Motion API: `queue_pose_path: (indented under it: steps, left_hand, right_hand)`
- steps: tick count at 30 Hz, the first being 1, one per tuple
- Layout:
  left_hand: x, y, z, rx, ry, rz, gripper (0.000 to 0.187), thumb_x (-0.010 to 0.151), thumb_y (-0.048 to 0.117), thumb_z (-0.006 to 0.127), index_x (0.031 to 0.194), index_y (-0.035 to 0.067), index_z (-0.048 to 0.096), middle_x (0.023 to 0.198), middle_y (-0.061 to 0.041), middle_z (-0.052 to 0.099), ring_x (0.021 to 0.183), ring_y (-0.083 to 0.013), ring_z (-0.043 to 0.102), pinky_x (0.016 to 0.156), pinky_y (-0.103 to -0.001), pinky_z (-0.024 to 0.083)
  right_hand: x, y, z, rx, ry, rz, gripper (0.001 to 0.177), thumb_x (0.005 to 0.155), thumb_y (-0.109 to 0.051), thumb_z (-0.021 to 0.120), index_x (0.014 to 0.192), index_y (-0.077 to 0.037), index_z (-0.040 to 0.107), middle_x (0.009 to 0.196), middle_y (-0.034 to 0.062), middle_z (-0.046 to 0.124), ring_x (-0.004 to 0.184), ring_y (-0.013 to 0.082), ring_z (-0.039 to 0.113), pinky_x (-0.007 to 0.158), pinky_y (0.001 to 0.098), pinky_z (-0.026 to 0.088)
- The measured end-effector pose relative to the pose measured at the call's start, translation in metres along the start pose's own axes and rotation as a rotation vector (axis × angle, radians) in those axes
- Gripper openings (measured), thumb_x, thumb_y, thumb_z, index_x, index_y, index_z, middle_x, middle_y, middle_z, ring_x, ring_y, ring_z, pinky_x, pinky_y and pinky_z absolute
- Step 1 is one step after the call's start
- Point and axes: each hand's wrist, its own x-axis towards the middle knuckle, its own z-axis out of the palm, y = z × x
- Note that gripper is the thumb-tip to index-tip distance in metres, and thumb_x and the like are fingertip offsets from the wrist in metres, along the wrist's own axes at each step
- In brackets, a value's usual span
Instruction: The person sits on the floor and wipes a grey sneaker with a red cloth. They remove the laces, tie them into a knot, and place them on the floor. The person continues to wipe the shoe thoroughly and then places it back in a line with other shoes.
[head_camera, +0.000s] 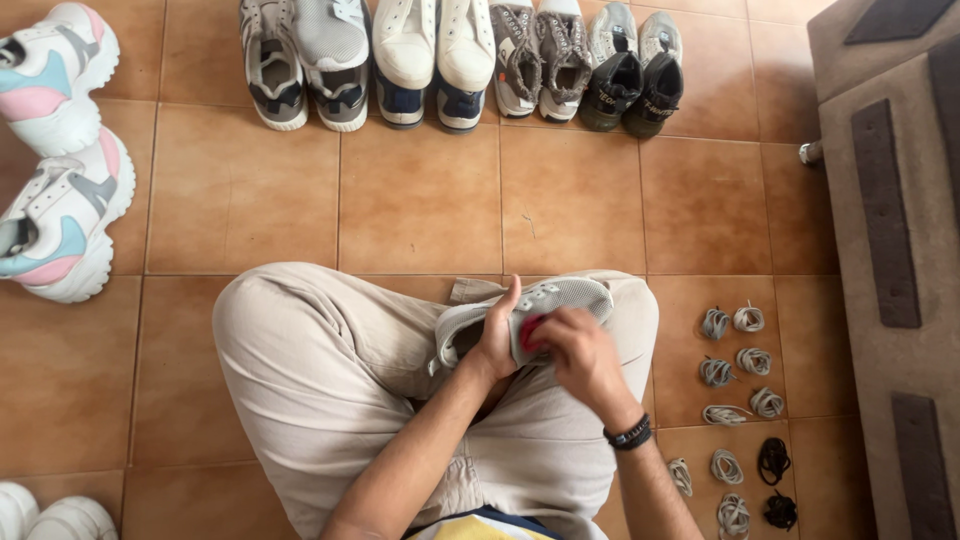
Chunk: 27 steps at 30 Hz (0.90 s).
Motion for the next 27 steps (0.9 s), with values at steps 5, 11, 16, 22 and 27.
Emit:
queue_pose_path:
  steps: [5,11,16,22,27]
  left_hand:
    - [0.000,0.003,-0.012,0.067,0.191,-0.081,0.073,0.108,0.068,0.041,0.120,0.000,0.066,0.102,-0.011,0.070,0.088,-0.0211,0.068,0.072,-0.032,0.058]
    - [0.002,0.005,-0.004,0.147,0.104,-0.050,0.075,0.104,0.072,0.040,0.122,0.004,0.067,0.102,-0.009,0.071,0.087,-0.0220,0.068,0.070,-0.034,0.057]
    - [0.003,0.006,-0.002,0.141,0.138,-0.063,0.077,0.105,0.072,0.039,0.130,0.004,0.065,0.114,-0.011,0.071,0.097,-0.0230,0.068,0.074,-0.034,0.056]
    - [0.001,0.008,0.006,0.191,0.153,-0.114,0.082,0.102,0.074,0.038,0.136,0.003,0.060,0.124,-0.013,0.068,0.112,-0.0253,0.066,0.094,-0.037,0.057]
    - [0.002,0.010,0.009,0.251,0.170,-0.111,0.082,0.097,0.073,0.039,0.137,0.004,0.059,0.125,-0.012,0.067,0.113,-0.0250,0.066,0.096,-0.041,0.057]
  right_hand:
    - [0.002,-0.010,0.005,0.015,-0.167,-0.077,0.031,0.061,0.010,0.062,0.082,-0.012,0.071,0.095,0.0040,0.069,0.091,0.0310,0.062,0.075,0.0404,0.054]
    - [0.021,0.026,-0.023,-0.061,-0.270,-0.069,0.024,0.064,0.006,0.069,0.076,-0.014,0.075,0.085,0.0013,0.070,0.086,0.0292,0.062,0.072,0.0421,0.052]
    - [0.017,0.022,-0.014,0.107,-0.283,-0.092,0.021,0.072,0.004,0.070,0.083,-0.013,0.075,0.088,0.0022,0.069,0.088,0.0270,0.067,0.073,0.0389,0.055]
    - [0.015,0.022,-0.005,0.047,-0.401,-0.086,0.021,0.070,0.003,0.070,0.079,-0.014,0.077,0.088,0.0019,0.070,0.087,0.0273,0.067,0.071,0.0393,0.055]
    - [0.016,0.043,-0.032,-0.109,-0.372,-0.038,0.017,0.071,0.001,0.073,0.078,-0.014,0.076,0.084,0.0013,0.069,0.086,0.0286,0.065,0.073,0.0419,0.053]
